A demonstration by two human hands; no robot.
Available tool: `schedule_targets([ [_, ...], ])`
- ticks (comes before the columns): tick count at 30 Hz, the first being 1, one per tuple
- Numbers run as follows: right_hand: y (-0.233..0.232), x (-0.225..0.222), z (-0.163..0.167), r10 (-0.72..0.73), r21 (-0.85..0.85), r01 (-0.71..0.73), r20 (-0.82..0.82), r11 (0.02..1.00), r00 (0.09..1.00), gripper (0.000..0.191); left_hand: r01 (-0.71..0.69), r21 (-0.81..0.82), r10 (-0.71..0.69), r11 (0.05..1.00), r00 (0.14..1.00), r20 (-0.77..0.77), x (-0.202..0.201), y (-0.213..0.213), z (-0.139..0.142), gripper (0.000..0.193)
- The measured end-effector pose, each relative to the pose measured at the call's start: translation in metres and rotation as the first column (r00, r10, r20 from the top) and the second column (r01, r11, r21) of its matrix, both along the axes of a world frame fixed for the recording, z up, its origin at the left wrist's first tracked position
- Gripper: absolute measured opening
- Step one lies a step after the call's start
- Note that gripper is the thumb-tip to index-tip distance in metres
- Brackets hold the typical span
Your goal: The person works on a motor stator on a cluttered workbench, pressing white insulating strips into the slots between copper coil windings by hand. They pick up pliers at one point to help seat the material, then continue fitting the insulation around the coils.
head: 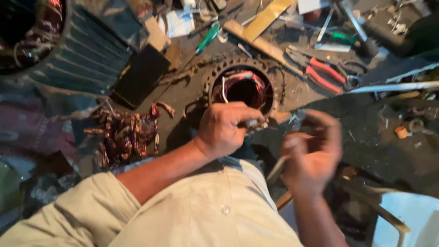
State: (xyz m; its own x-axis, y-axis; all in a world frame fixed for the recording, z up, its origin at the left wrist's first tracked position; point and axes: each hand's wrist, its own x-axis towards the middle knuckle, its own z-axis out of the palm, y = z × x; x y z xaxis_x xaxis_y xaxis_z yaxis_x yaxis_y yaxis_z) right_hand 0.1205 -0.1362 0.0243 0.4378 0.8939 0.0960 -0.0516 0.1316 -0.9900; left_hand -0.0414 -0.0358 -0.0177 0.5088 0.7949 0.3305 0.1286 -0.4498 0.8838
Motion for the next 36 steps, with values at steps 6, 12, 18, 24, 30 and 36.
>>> schedule_targets([
  [6, 0.016, -0.027, -0.040, 0.049, -0.040, -0.045, 0.105, 0.998, 0.993, 0.030, -0.018, 0.008, 0.018, 1.000, 1.000, -0.010, -0.001, -0.004, -0.005, 0.029],
  [12, 0.001, -0.017, -0.006, 0.003, 0.023, -0.011, 0.328, 1.000, 0.945, 0.024, 0.022, 0.016, -0.022, 1.000, 1.000, 0.005, 0.000, 0.000, -0.004, 0.032],
  [18, -0.007, 0.008, 0.015, -0.042, 0.048, 0.036, 0.131, 0.998, 0.990, 0.016, -0.060, -0.019, 0.060, 0.998, 0.998, -0.011, 0.005, 0.009, 0.008, 0.020],
  [24, 0.000, 0.007, -0.033, 0.153, -0.137, -0.135, 0.134, 0.981, 0.979, 0.013, -0.049, -0.271, 0.026, 0.961, 0.996, -0.089, 0.007, 0.016, 0.012, 0.019],
  [30, 0.020, 0.008, -0.041, 0.134, -0.189, -0.144, -0.069, 0.971, 0.989, 0.011, -0.045, -0.156, 0.044, 0.987, 0.999, -0.011, 0.005, 0.012, 0.011, 0.016],
  [36, 0.030, -0.006, -0.036, 0.128, -0.126, -0.125, 0.018, 0.984, 0.992, 0.019, -0.124, -0.055, 0.120, 0.991, 0.990, -0.072, 0.003, 0.000, 0.011, 0.014],
])
